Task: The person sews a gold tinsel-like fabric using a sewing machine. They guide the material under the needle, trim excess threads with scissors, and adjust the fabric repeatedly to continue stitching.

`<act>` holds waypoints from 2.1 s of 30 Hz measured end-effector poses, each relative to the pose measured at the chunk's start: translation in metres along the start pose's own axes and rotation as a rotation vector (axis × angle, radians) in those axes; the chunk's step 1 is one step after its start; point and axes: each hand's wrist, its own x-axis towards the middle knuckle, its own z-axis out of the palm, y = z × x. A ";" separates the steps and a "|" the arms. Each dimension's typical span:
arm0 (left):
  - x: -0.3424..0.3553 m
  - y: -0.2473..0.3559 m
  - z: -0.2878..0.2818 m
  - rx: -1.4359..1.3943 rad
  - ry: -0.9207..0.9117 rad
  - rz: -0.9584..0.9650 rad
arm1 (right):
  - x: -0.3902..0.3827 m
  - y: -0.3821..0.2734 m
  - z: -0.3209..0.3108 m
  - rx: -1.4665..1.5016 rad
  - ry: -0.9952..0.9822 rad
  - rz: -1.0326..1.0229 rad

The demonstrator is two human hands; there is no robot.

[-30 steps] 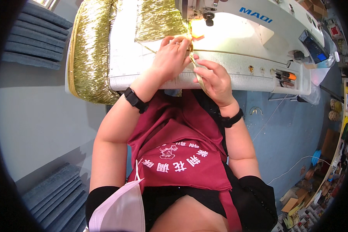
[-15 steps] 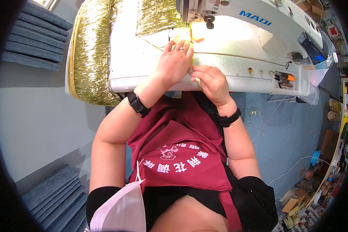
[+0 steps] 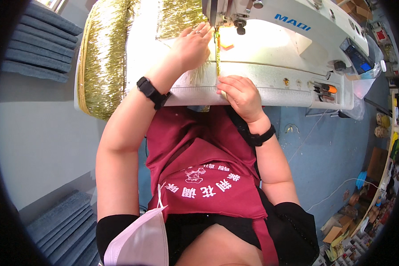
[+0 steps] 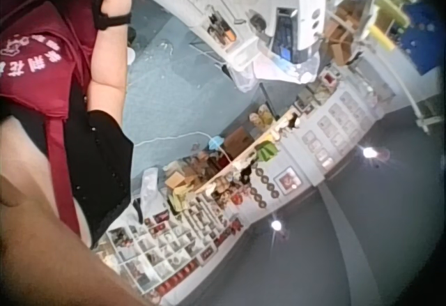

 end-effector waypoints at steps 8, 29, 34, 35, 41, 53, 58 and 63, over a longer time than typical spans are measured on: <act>0.004 -0.003 0.013 -0.026 -0.017 0.038 | -0.001 -0.001 -0.001 -0.046 -0.019 -0.027; 0.007 0.000 0.014 -0.033 -0.045 0.026 | -0.001 -0.001 -0.001 -0.059 -0.016 -0.035; 0.008 -0.001 0.014 -0.014 -0.058 0.037 | -0.001 -0.003 -0.001 -0.058 -0.004 -0.023; 0.008 -0.001 0.014 -0.013 -0.057 0.041 | -0.001 -0.003 -0.001 -0.059 -0.005 -0.020; 0.009 -0.001 0.017 -0.018 -0.060 0.029 | -0.001 -0.002 -0.001 -0.058 -0.012 -0.013; 0.003 0.000 0.018 0.001 -0.054 -0.096 | -0.002 -0.002 0.000 -0.077 -0.016 -0.030; 0.002 -0.005 0.012 0.022 -0.094 -0.058 | -0.002 -0.002 0.001 -0.088 -0.009 -0.035; 0.002 -0.006 0.011 0.028 -0.092 -0.041 | -0.002 -0.002 0.001 -0.089 -0.002 -0.031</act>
